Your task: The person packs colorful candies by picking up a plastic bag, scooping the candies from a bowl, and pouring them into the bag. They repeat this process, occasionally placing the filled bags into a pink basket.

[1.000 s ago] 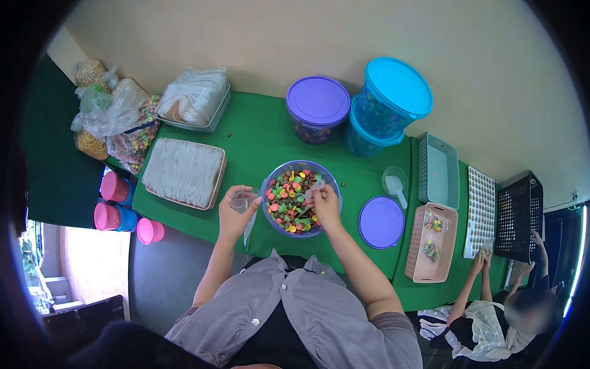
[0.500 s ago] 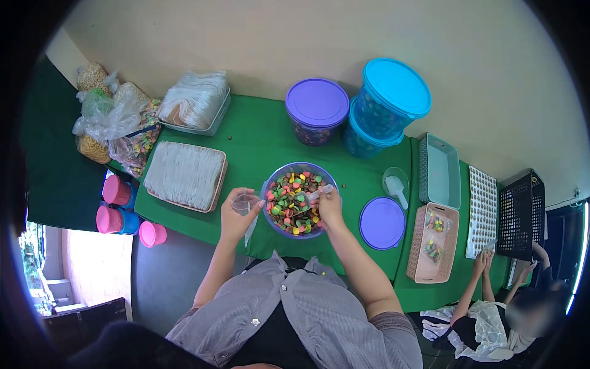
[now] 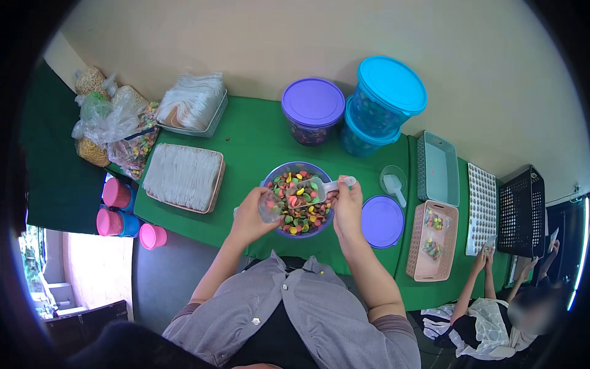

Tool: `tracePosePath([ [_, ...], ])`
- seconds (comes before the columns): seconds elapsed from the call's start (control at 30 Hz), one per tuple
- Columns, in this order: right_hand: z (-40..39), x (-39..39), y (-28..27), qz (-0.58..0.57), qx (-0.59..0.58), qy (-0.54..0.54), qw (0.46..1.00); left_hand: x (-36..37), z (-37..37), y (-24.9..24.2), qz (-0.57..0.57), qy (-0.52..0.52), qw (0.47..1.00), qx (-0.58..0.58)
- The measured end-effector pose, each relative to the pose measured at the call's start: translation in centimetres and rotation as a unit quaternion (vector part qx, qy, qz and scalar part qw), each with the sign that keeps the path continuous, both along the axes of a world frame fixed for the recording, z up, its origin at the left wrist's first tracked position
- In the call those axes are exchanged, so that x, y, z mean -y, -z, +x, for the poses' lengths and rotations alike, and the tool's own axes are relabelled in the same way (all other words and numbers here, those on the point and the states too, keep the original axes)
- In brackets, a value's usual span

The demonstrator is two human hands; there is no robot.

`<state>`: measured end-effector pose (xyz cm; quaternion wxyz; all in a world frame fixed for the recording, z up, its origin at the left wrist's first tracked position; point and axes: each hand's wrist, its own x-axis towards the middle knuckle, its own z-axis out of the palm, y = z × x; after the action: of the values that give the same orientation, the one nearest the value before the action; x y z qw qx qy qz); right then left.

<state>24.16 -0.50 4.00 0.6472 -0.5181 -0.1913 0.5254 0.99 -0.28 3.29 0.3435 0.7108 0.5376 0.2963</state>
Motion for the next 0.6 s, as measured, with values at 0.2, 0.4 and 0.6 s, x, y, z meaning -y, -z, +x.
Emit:
tracePosePath([
  [0.2,-3.2,1.2,-4.3,0.099,0.184,-0.015,0.978,-0.3,2.8,-1.2,0.062,0.024,0.998,-0.007],
  [0.4,-5.4,3.1,-7.7,0.232,0.541,-0.046,0.807,0.4,4.4,-0.3,0.091,0.008,0.995,0.032],
  [0.6,-3.8,3.3,-7.4,0.286,0.525,0.041,0.800,0.5,3.6,-1.0,0.136,-0.038,0.987,0.082],
])
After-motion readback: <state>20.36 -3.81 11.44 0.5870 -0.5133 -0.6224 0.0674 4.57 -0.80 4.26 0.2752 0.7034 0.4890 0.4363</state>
